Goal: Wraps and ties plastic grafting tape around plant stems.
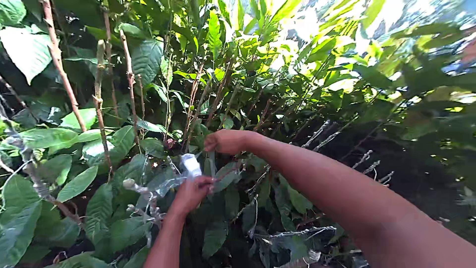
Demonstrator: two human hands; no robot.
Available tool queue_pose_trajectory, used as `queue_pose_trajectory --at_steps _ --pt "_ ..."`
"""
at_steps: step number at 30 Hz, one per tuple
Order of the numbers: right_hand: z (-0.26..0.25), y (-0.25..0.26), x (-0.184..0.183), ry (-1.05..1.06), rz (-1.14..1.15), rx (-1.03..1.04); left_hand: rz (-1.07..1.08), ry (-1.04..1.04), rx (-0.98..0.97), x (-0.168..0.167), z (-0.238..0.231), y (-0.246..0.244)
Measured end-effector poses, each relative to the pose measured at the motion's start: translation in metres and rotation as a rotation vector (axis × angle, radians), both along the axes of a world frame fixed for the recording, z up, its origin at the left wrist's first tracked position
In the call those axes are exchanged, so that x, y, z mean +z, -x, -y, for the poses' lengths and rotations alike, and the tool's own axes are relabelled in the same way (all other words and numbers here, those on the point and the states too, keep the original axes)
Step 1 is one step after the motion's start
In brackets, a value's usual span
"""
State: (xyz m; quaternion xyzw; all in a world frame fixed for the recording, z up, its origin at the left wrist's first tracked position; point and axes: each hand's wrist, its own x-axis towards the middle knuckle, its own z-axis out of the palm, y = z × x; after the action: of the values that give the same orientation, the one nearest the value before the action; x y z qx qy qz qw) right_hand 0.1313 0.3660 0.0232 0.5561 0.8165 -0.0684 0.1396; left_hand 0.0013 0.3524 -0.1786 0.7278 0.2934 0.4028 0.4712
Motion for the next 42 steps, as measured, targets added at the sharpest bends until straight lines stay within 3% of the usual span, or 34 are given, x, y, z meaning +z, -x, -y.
queue_pose_trajectory --at_steps 2,5,9,12,14,16,18,20,22,25,27,29,31,34,37,42 --pt "0.003 -0.014 -0.014 -0.072 0.32 -0.001 0.044 0.038 0.069 0.004 0.0 0.015" --pt "0.022 -0.012 -0.026 -0.024 0.452 -0.037 0.197 0.084 0.182 0.002 -0.007 0.031" --pt "0.066 0.009 -0.043 -0.041 0.18 0.009 0.289 0.149 0.331 0.006 -0.007 0.039" --pt "0.12 0.053 -0.054 -0.012 -0.026 0.174 0.181 0.094 0.367 0.004 0.0 0.019" --pt "0.1 0.057 -0.036 0.071 -0.24 0.191 0.103 0.004 0.248 -0.012 0.008 0.003" --pt "0.061 0.022 -0.01 0.083 -0.427 0.091 -0.07 -0.151 0.185 -0.008 0.017 0.005" --pt "0.044 -0.014 -0.008 -0.111 -0.125 0.046 -0.086 -0.157 0.232 0.002 0.016 0.018" --pt "0.076 0.001 -0.025 -0.153 0.138 0.059 0.069 -0.066 0.323 0.01 0.015 0.025" --pt "0.11 0.042 -0.025 -0.042 0.046 0.145 0.184 -0.055 0.375 0.01 0.017 0.018" --pt "0.067 0.034 -0.001 0.103 -0.275 0.155 0.042 -0.11 0.28 0.003 0.024 0.004" --pt "0.043 -0.003 -0.008 -0.073 -0.091 0.139 0.029 -0.115 0.292 0.006 0.02 0.011" --pt "0.069 0.009 -0.024 -0.141 0.096 0.119 0.148 -0.045 0.37 0.014 0.017 0.021" --pt "0.099 0.047 -0.017 -0.045 0.044 0.159 0.115 -0.023 0.433 0.018 0.021 0.017" --pt "0.056 0.036 0.006 0.134 -0.195 0.132 -0.038 -0.127 0.326 0.012 0.027 0.003" --pt "0.033 -0.01 -0.016 0.064 0.024 0.091 0.056 -0.213 0.394 0.009 0.018 0.013" --pt "0.085 -0.008 -0.033 -0.004 0.046 0.036 0.218 -0.069 0.548 0.015 0.015 0.011"
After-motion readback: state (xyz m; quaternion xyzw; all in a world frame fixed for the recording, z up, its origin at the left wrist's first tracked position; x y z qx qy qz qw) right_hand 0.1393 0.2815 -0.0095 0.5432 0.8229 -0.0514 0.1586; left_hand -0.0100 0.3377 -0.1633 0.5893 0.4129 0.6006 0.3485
